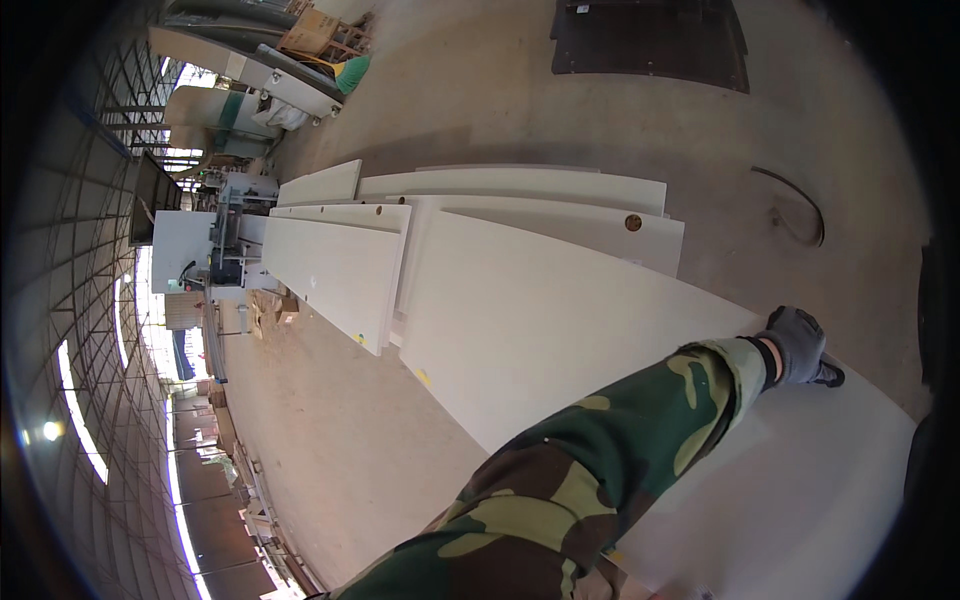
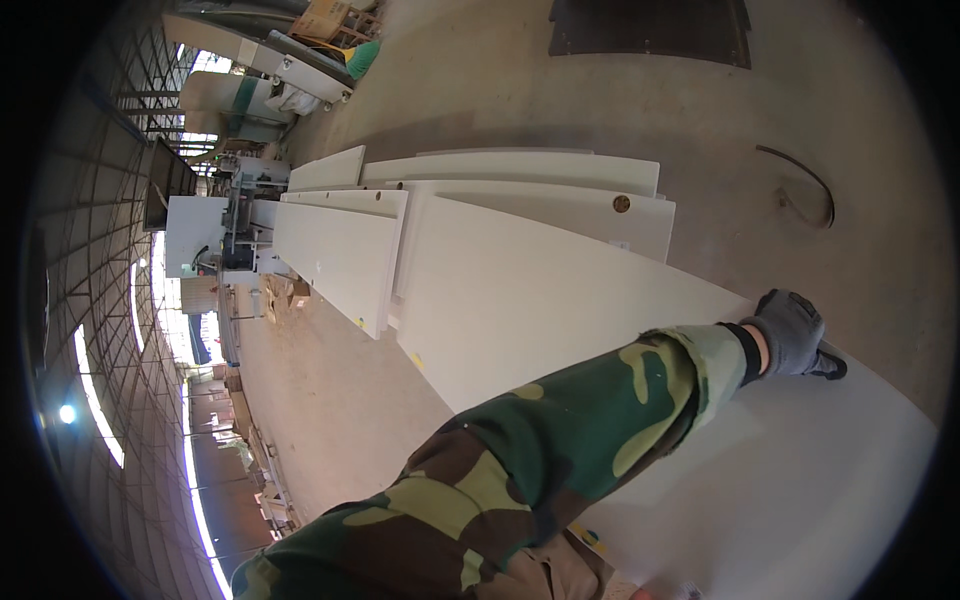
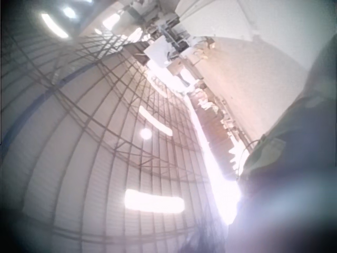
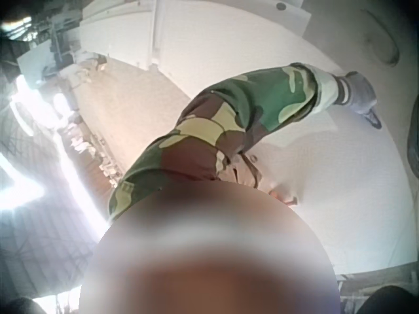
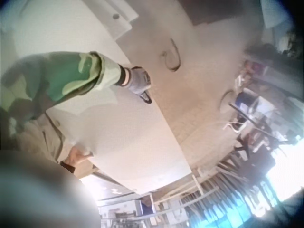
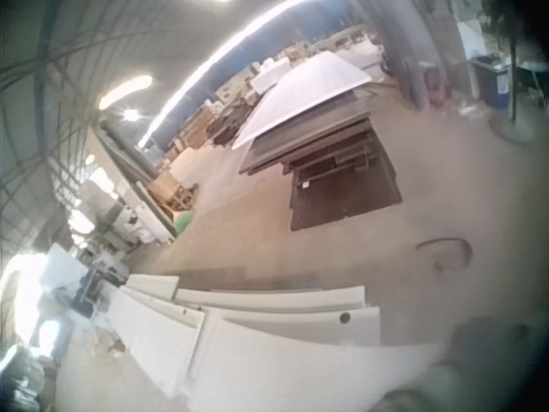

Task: The person repeatedly picks up large white panels from a stack, places them on a workbench, and marks them with small colored stickers. The person then returns each marked panel to the stack and repeats the process.

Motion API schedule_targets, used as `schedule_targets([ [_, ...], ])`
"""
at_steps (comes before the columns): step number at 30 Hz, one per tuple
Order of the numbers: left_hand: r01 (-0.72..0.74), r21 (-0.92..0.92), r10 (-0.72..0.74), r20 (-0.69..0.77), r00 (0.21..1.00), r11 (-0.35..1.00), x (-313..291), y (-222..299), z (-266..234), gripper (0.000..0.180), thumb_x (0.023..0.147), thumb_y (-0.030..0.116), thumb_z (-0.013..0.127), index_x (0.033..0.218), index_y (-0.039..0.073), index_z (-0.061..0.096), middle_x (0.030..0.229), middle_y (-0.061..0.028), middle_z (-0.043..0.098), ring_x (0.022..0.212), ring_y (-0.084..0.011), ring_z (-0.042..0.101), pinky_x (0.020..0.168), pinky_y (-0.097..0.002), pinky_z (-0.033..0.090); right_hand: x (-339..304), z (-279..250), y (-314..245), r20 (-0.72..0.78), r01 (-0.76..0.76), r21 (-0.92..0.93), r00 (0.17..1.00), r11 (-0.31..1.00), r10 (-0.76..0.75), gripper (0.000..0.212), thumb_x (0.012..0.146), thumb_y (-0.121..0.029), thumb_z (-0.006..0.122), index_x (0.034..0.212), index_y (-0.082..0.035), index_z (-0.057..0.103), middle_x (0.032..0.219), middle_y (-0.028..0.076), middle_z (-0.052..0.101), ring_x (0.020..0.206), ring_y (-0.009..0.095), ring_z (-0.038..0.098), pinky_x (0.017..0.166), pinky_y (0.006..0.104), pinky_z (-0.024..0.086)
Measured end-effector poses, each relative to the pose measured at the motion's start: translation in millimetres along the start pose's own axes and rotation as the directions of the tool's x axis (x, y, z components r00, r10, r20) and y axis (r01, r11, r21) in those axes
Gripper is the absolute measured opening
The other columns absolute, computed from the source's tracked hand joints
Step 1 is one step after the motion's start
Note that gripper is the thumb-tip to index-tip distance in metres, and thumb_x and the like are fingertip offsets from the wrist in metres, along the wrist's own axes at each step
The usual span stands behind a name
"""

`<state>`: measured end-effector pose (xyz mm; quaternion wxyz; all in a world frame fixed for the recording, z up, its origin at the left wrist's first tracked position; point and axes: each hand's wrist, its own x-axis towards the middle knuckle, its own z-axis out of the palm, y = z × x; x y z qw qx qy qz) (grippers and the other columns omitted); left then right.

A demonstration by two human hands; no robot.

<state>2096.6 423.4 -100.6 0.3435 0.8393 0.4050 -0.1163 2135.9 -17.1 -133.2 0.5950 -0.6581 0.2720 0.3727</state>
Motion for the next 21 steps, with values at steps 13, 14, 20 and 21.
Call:
schedule_targets([
  [13,-0.074,-0.099,0.06,-0.13,0.99,0.992,21,-128,6,0.068,0.074,0.068,0.049,0.082,0.003,0.066,0.078,-0.0148,0.064,0.077,-0.0309,0.061,0.07,-0.0418,0.046,7,38,64,-0.086,-0.017,0.201,0.996,0.979,0.035,0.07,0.077,-0.05,0.064,0.126,-0.006,0.043,0.122,0.02,0.046,0.105,0.035,0.05,0.089,0.047,0.048],
  [14,-0.088,-0.113,0.068,-0.171,0.983,0.99,21,-136,4,0.068,0.073,0.069,0.05,0.081,0.003,0.066,0.077,-0.0152,0.064,0.077,-0.0312,0.061,0.07,-0.042,0.046,5,50,63,-0.083,-0.044,0.211,0.995,0.977,0.062,0.067,0.078,-0.05,0.062,0.126,-0.007,0.043,0.123,0.019,0.045,0.106,0.034,0.049,0.09,0.0476,0.047],
  [20,-0.03,-0.152,0.016,-0.095,0.995,0.988,8,-209,1,0.069,0.068,0.073,0.053,0.069,0.005,0.066,0.072,-0.0175,0.062,0.07,-0.0341,0.061,0.066,-0.0412,0.048,-11,90,44,0.003,-0.196,0.371,0.978,0.908,0.21,0.066,0.083,-0.053,0.055,0.13,-0.01,0.039,0.13,0.01,0.042,0.118,0.03,0.04,0.099,0.0462,0.035],
  [21,0.018,-0.094,-0.024,-0.057,0.998,0.995,3,-225,2,0.068,0.068,0.073,0.054,0.063,0.006,0.064,0.071,-0.0179,0.062,0.066,-0.0349,0.061,0.064,-0.0412,0.048,-12,92,43,0.113,-0.246,0.43,0.969,0.869,0.219,0.07,0.082,-0.055,0.057,0.131,-0.01,0.038,0.131,0.008,0.042,0.121,0.027,0.038,0.103,0.0444,0.03],
])
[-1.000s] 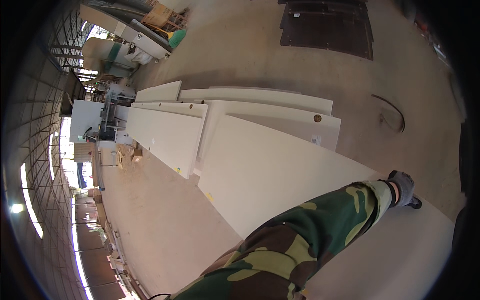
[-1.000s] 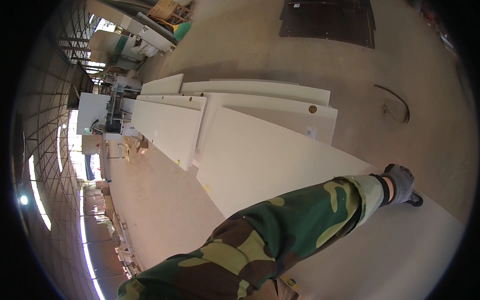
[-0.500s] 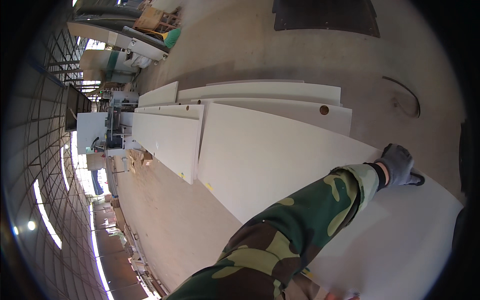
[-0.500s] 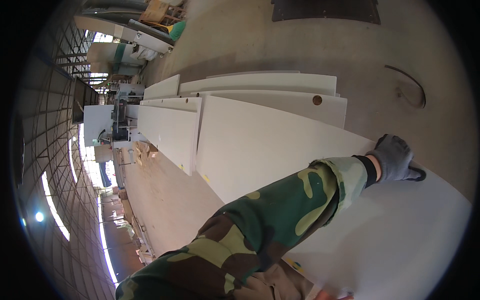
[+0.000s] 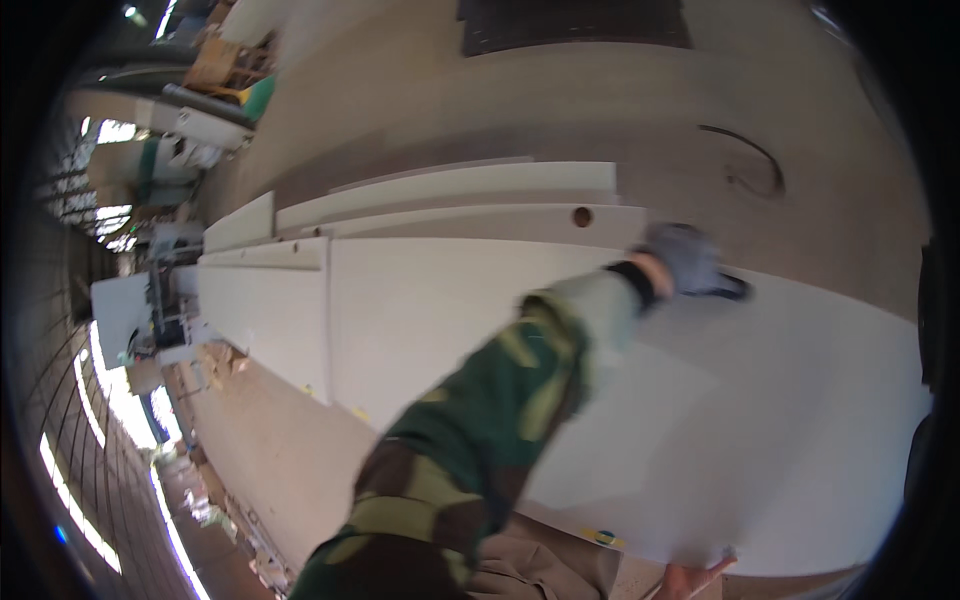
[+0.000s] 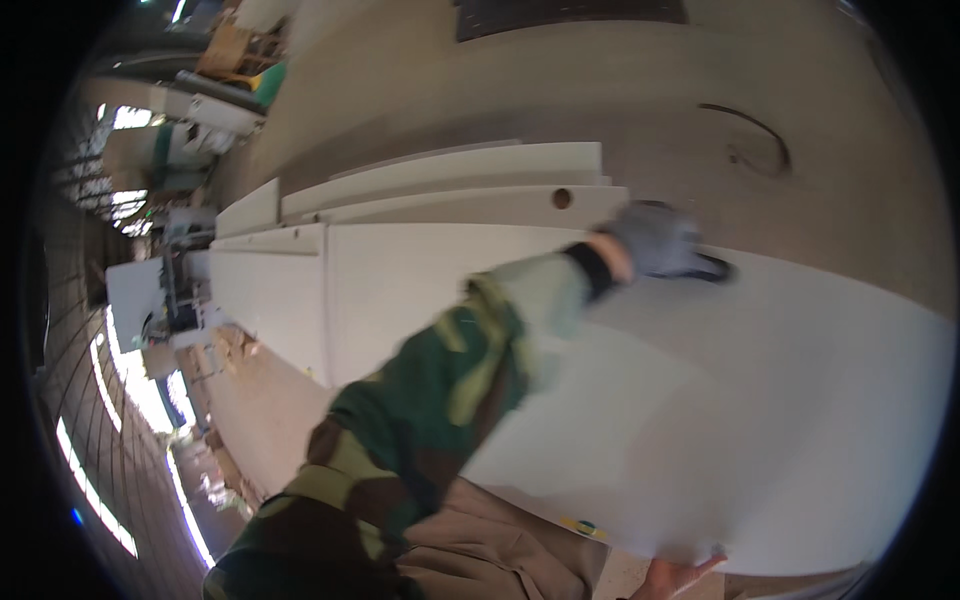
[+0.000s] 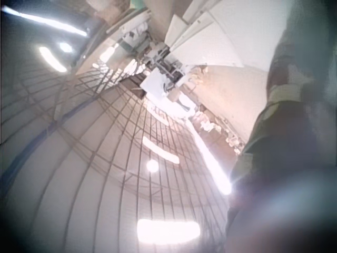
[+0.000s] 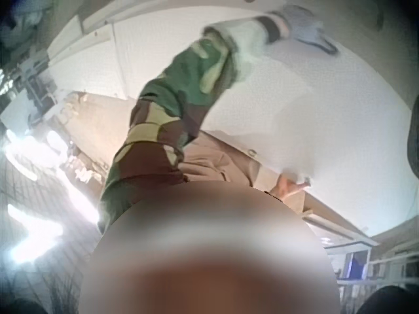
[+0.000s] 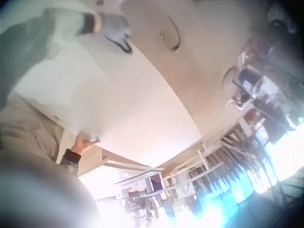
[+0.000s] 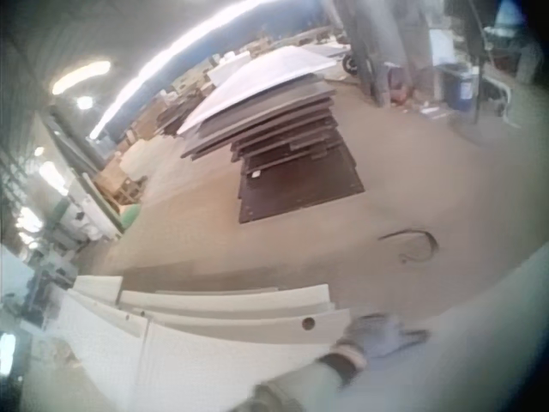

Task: The person repeatedly picks up large white panels from a stack, places them on a workbench, and marks them with small colored stickers. The person then returns each marked panel to the stack and repeats the process.

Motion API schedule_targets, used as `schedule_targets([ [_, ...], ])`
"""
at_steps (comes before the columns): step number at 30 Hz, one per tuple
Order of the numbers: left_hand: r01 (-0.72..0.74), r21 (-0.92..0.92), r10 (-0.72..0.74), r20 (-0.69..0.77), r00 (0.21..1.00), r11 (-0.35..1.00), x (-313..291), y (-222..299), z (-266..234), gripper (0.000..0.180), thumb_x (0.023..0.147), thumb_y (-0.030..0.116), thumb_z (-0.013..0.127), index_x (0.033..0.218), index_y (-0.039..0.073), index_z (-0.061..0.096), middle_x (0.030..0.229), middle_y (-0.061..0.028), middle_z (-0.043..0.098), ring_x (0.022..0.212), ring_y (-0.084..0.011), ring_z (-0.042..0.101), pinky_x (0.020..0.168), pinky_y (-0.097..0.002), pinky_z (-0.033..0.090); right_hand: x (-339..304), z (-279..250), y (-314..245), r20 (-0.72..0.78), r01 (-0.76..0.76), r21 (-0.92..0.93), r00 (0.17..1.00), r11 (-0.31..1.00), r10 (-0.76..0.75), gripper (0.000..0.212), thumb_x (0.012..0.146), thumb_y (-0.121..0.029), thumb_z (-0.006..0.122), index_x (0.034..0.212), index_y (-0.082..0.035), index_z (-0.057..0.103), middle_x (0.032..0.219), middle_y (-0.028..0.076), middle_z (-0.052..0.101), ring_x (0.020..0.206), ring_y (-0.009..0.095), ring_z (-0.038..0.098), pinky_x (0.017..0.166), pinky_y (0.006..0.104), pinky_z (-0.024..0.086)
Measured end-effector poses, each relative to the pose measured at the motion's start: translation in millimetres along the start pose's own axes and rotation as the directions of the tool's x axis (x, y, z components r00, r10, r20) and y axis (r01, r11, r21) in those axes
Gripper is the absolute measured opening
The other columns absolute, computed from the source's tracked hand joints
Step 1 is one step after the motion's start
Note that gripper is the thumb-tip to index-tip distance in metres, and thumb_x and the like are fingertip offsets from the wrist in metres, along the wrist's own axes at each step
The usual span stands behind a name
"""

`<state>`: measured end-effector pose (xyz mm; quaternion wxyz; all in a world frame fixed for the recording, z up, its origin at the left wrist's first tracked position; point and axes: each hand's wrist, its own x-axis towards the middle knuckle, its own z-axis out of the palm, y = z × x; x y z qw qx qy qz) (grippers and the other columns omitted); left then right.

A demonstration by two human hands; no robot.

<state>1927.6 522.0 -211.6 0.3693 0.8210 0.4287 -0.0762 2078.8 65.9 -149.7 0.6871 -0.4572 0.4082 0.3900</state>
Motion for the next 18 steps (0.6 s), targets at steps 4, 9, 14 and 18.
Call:
schedule_targets([
  [4,0.191,-0.013,-0.191,-0.027,0.981,0.981,-49,-31,7,0.067,0.072,0.07,0.053,0.082,0.004,0.064,0.081,-0.0178,0.064,0.079,-0.0337,0.061,0.073,-0.0408,0.047,18,4,6,0.069,0.004,-0.178,0.998,0.984,0.008,0.066,0.082,-0.056,0.054,0.129,-0.011,0.042,0.129,0.005,0.045,0.118,0.027,0.041,0.1,0.0442,0.033],
  [9,0.36,0.089,-0.332,-0.236,0.913,0.929,-98,-23,1,0.067,0.074,0.067,0.054,0.089,0.003,0.065,0.085,-0.0172,0.065,0.081,-0.0306,0.063,0.074,-0.0379,0.048,36,6,-8,0.137,-0.043,-0.29,0.987,0.956,0.086,0.06,0.086,-0.059,0.045,0.125,-0.013,0.045,0.124,0.003,0.05,0.114,0.025,0.044,0.096,0.0424,0.037],
  [14,0.041,-0.098,-0.045,-0.041,0.998,0.994,-56,58,-9,0.073,0.075,0.073,0.045,0.063,0.003,0.062,0.061,-0.0182,0.059,0.06,-0.0328,0.06,0.055,-0.0429,0.045,-71,-9,-85,0.362,0.212,-0.315,0.928,0.925,-0.09,0.058,0.087,-0.054,0.047,0.125,-0.01,0.047,0.126,0.004,0.05,0.114,0.022,0.046,0.097,0.0382,0.036],
  [18,0.059,-0.115,-0.076,-0.142,0.987,0.992,-135,124,-62,0.079,0.07,0.075,0.048,0.081,-0.001,0.066,0.083,-0.0221,0.063,0.082,-0.0374,0.061,0.069,-0.0496,0.047,-156,-41,-122,-0.022,0.144,-0.707,0.974,0.692,-0.225,0.057,0.083,-0.048,0.054,0.128,-0.015,0.041,0.125,0.016,0.044,0.114,0.031,0.043,0.096,0.0491,0.037],
])
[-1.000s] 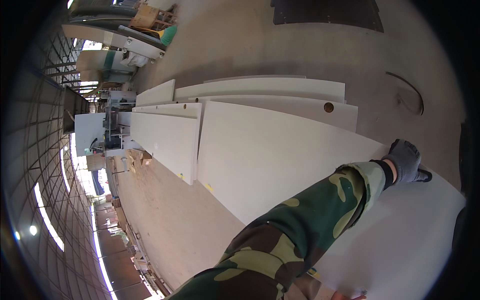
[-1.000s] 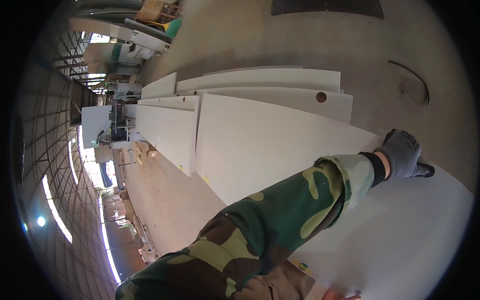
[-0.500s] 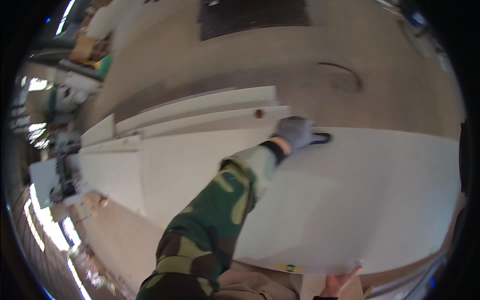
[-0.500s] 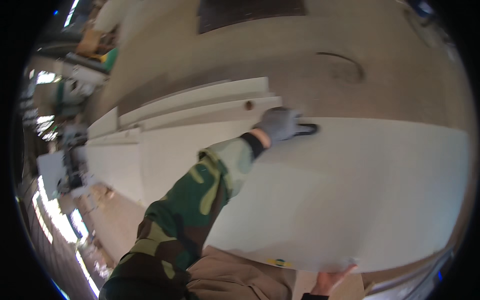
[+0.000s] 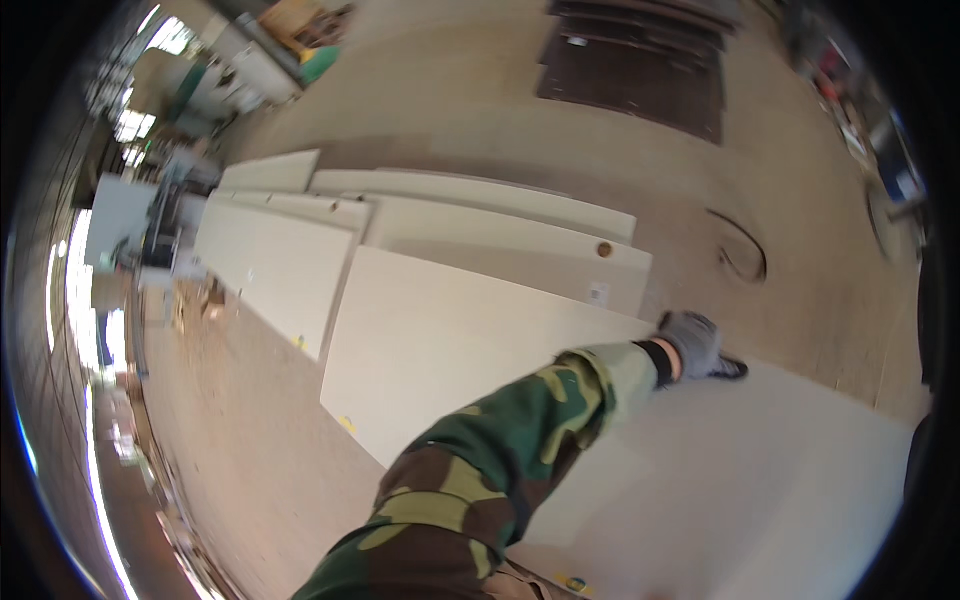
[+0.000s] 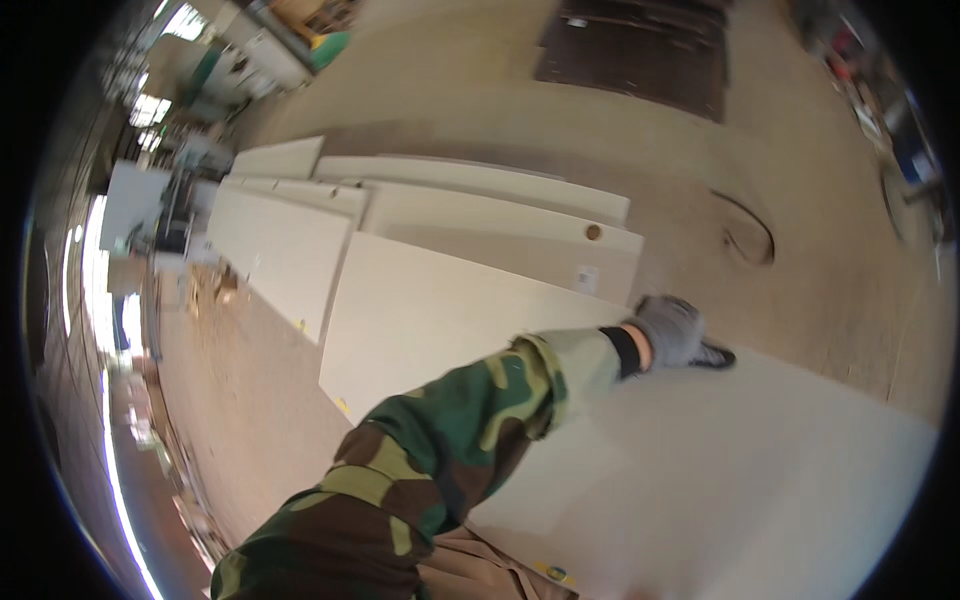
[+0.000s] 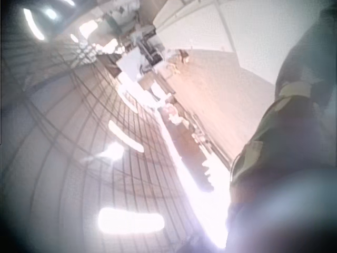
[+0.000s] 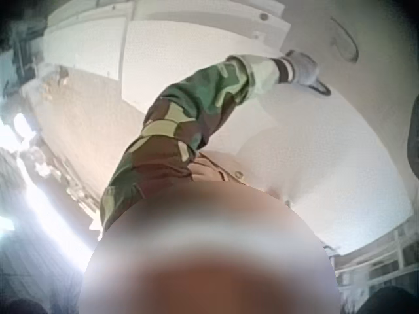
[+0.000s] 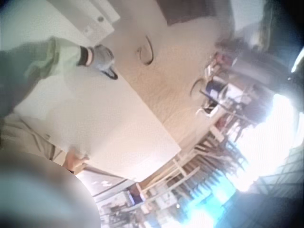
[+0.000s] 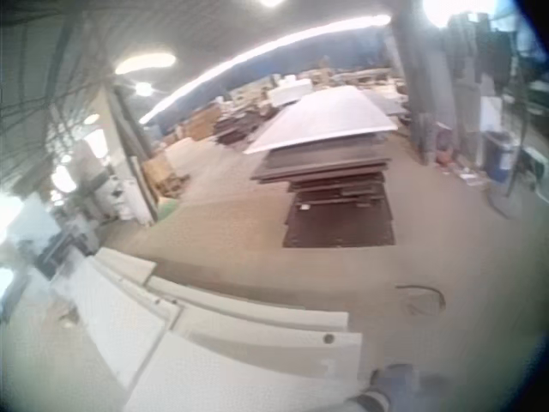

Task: The person repeatedly picks up large white panels from a stack, places them on a workbench, and marks them with small colored stickers. The person then returns each marked panel to the stack and repeats the process.

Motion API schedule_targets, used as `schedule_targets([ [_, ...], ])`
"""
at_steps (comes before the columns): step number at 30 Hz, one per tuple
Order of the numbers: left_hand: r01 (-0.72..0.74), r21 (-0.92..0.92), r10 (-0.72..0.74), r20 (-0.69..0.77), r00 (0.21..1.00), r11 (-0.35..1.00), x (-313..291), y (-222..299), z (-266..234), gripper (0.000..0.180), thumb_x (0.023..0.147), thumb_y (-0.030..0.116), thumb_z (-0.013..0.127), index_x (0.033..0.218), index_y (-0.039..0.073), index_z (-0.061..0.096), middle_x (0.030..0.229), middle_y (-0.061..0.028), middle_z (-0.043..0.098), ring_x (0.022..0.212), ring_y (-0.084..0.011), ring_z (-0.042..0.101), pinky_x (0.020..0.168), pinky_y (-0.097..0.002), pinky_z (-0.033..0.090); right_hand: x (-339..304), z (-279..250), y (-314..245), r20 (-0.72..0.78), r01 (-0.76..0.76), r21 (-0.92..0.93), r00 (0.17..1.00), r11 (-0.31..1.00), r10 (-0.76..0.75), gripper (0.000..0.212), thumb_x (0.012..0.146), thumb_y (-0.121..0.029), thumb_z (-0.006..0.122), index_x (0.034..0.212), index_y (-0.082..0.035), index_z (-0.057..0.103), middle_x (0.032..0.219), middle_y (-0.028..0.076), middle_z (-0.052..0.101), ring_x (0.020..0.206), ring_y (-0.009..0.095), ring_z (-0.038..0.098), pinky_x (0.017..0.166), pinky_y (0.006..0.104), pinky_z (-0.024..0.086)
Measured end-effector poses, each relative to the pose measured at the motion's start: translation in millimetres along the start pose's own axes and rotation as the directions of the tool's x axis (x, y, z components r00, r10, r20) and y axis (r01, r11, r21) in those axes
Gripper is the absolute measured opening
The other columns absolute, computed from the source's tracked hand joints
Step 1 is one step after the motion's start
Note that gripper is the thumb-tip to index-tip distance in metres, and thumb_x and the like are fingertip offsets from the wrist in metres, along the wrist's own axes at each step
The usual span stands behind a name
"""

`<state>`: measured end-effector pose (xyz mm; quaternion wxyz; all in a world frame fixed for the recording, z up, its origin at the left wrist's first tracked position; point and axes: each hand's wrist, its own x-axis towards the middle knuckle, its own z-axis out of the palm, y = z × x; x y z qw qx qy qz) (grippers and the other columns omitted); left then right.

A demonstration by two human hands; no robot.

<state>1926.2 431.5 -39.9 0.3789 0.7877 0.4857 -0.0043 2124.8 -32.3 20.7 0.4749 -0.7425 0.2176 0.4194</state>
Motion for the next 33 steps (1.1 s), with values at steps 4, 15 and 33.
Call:
schedule_targets([
  [4,0.063,0.031,-0.063,0.003,0.998,0.998,-91,38,-64,0.079,0.07,0.074,0.049,0.092,0.0,0.065,0.091,-0.0197,0.064,0.088,-0.0354,0.061,0.072,-0.0493,0.046,-37,-14,12,0.015,0.099,-0.184,0.995,0.978,-0.098,0.058,0.082,-0.048,0.055,0.128,-0.016,0.04,0.125,0.016,0.044,0.115,0.031,0.043,0.098,0.0484,0.035],
  [15,0.305,0.148,-0.276,-0.185,0.943,0.941,-429,-12,-141,0.076,0.074,0.073,0.043,0.089,0.002,0.064,0.083,-0.0137,0.065,0.08,-0.0307,0.063,0.058,-0.0477,0.046,-185,44,113,0.556,0.167,-0.092,0.826,0.982,-0.088,0.058,0.083,-0.049,0.051,0.129,-0.015,0.04,0.128,0.016,0.042,0.117,0.032,0.041,0.098,0.0503,0.035],
  [33,0.711,-0.097,-0.55,-0.709,0.442,0.697,-1217,-197,-380,0.069,0.066,0.072,0.056,0.085,0.006,0.063,0.076,-0.0109,0.063,0.076,-0.0286,0.062,0.067,-0.0397,0.046,-710,184,500,0.95,0.005,-0.137,0.283,0.991,0.13,0.06,0.086,-0.051,0.045,0.131,-0.013,0.038,0.133,0.015,0.038,0.12,0.033,0.039,0.098,0.0533,0.034],
])
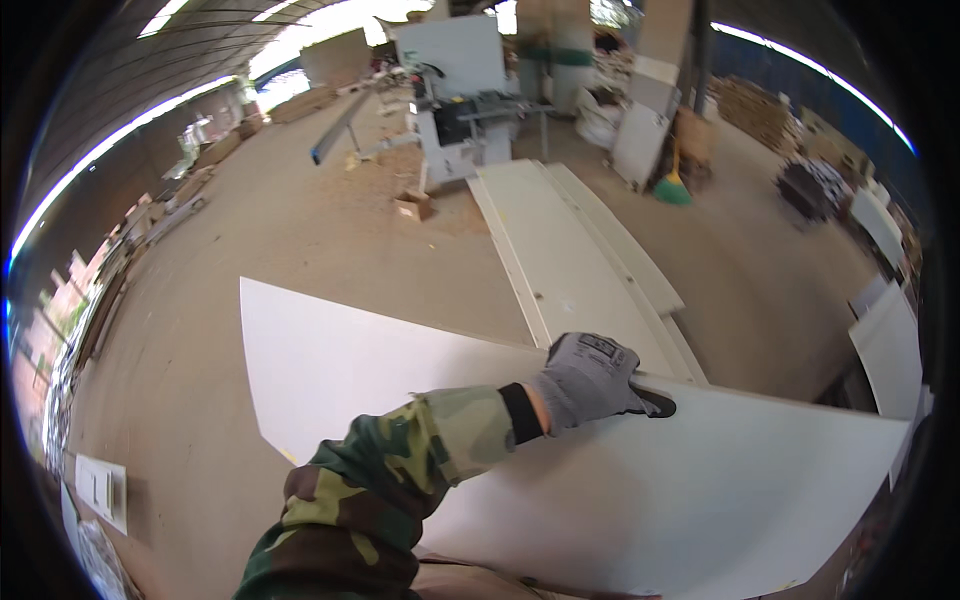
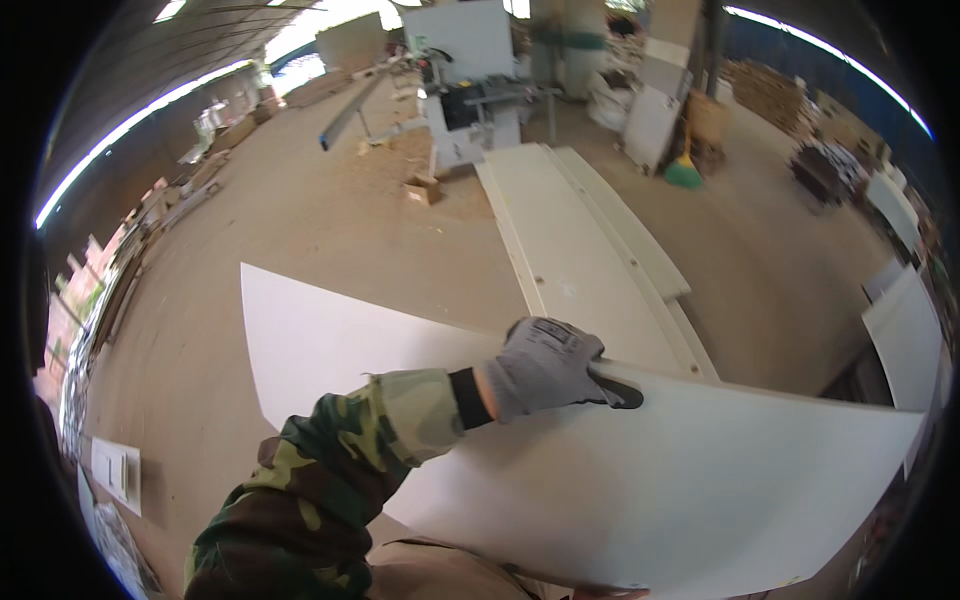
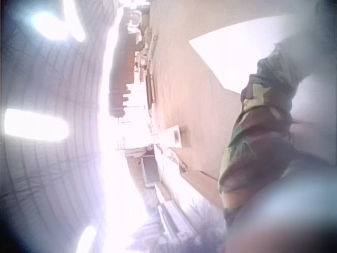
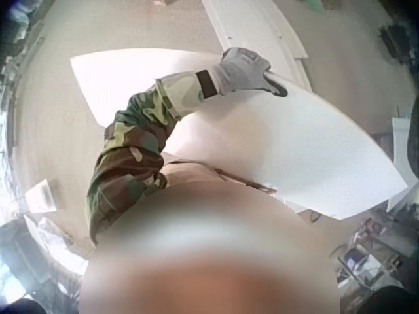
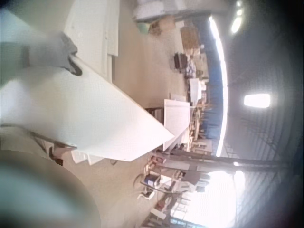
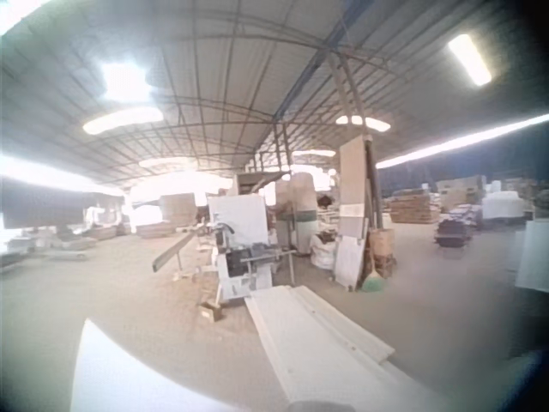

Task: The person repeatedly picks up large white panels from a stack, places them on a workbench, and marks them with small colored stickers. The person then returns each marked panel to the stack and repeats the process.

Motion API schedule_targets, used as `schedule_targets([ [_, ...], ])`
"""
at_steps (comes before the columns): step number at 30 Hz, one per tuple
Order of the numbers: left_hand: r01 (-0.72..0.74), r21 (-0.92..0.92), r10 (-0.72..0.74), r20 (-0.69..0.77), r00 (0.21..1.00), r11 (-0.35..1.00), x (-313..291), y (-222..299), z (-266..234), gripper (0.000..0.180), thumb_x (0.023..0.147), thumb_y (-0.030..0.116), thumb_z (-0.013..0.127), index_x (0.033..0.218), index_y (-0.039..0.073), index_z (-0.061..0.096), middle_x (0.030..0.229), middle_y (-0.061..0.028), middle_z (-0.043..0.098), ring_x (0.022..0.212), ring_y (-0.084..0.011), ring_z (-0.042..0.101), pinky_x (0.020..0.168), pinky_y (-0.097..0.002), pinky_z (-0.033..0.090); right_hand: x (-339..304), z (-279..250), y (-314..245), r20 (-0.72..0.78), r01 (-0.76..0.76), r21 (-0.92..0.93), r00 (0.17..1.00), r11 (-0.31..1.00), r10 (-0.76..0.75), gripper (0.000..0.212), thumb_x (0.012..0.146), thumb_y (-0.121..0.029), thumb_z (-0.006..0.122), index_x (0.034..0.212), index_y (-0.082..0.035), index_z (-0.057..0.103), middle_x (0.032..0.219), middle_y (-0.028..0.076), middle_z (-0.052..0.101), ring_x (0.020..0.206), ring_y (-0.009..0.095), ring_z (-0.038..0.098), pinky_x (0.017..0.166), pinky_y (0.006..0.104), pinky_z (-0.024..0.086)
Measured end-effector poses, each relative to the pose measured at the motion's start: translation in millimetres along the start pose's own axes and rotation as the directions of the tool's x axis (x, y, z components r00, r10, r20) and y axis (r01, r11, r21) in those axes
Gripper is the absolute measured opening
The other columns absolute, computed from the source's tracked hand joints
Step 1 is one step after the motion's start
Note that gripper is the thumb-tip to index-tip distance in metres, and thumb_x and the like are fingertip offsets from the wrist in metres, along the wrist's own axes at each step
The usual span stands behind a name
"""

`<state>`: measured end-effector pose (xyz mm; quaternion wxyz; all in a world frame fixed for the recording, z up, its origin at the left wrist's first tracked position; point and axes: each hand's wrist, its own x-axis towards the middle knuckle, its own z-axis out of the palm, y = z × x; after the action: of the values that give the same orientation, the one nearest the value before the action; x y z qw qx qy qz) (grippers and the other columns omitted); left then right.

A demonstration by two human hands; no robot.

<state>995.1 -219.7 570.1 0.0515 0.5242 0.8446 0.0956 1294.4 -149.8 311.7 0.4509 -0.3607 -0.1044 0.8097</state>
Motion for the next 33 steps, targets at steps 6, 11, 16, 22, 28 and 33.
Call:
schedule_targets([
  [6,0.037,0.086,0.023,-0.614,0.789,0.996,-70,-131,-143,0.068,0.061,0.068,0.064,0.079,0.003,0.062,0.07,-0.0127,0.061,0.067,-0.0283,0.062,0.06,-0.0395,0.047,3,157,68,0.191,0.014,0.07,0.981,0.997,-0.027,0.06,0.086,-0.051,0.043,0.132,-0.012,0.038,0.134,0.014,0.037,0.121,0.033,0.038,0.098,0.0543,0.034],
  [11,0.122,-0.134,-0.181,-0.77,0.612,0.983,-138,-296,-206,0.063,0.056,0.059,0.074,0.082,0.002,0.064,0.07,-0.0145,0.062,0.067,-0.0307,0.062,0.063,-0.0381,0.049,-38,304,132,0.443,0.421,-0.136,0.836,0.897,-0.325,0.068,0.086,-0.057,0.041,0.137,-0.013,0.031,0.142,0.014,0.027,0.127,0.034,0.031,0.103,0.0549,0.027],
  [16,-0.005,-0.545,-0.449,-0.697,0.56,0.839,-173,-504,-233,0.046,0.062,0.037,0.078,0.087,0.0,0.065,0.072,-0.0145,0.065,0.066,-0.0266,0.064,0.063,-0.0341,0.049,-123,448,210,0.374,0.565,-0.177,0.796,0.806,-0.476,0.07,0.089,-0.058,0.033,0.138,-0.008,0.03,0.146,0.014,0.022,0.128,0.033,0.029,0.105,0.0491,0.025],
  [22,-0.366,-0.843,-0.593,-0.537,0.6,0.393,-177,-668,-209,0.032,0.077,0.019,0.069,0.096,-0.006,0.062,0.08,-0.0076,0.064,0.071,-0.0092,0.055,0.064,-0.0268,0.048,-195,608,263,0.289,0.692,-0.093,0.707,0.716,-0.646,0.065,0.089,-0.052,0.048,0.131,-0.004,0.04,0.134,0.008,0.043,0.121,0.022,0.041,0.102,0.0333,0.03],
  [28,-0.466,-0.879,-0.586,-0.325,0.742,-0.103,-161,-707,-158,0.039,0.085,0.031,0.064,0.101,-0.004,0.059,0.086,-0.0006,0.06,0.075,-0.0073,0.052,0.066,-0.0238,0.045,-194,753,253,0.643,0.898,-0.355,0.436,0.261,-0.629,0.07,0.089,-0.054,0.046,0.134,-0.001,0.036,0.134,0.009,0.041,0.121,0.018,0.039,0.1,0.0283,0.029],
  [33,-0.134,-0.991,-0.569,-0.108,0.815,-0.002,-127,-713,-135,0.049,0.086,0.053,0.053,0.09,0.004,0.058,0.072,0.0,0.054,0.06,-0.0074,0.046,0.049,-0.0257,0.037,-135,869,257,0.82,0.932,-0.358,0.281,-0.064,-0.499,0.058,0.089,-0.054,0.044,0.112,-0.001,0.053,0.101,0.007,0.056,0.095,0.016,0.052,0.087,0.0293,0.039],
])
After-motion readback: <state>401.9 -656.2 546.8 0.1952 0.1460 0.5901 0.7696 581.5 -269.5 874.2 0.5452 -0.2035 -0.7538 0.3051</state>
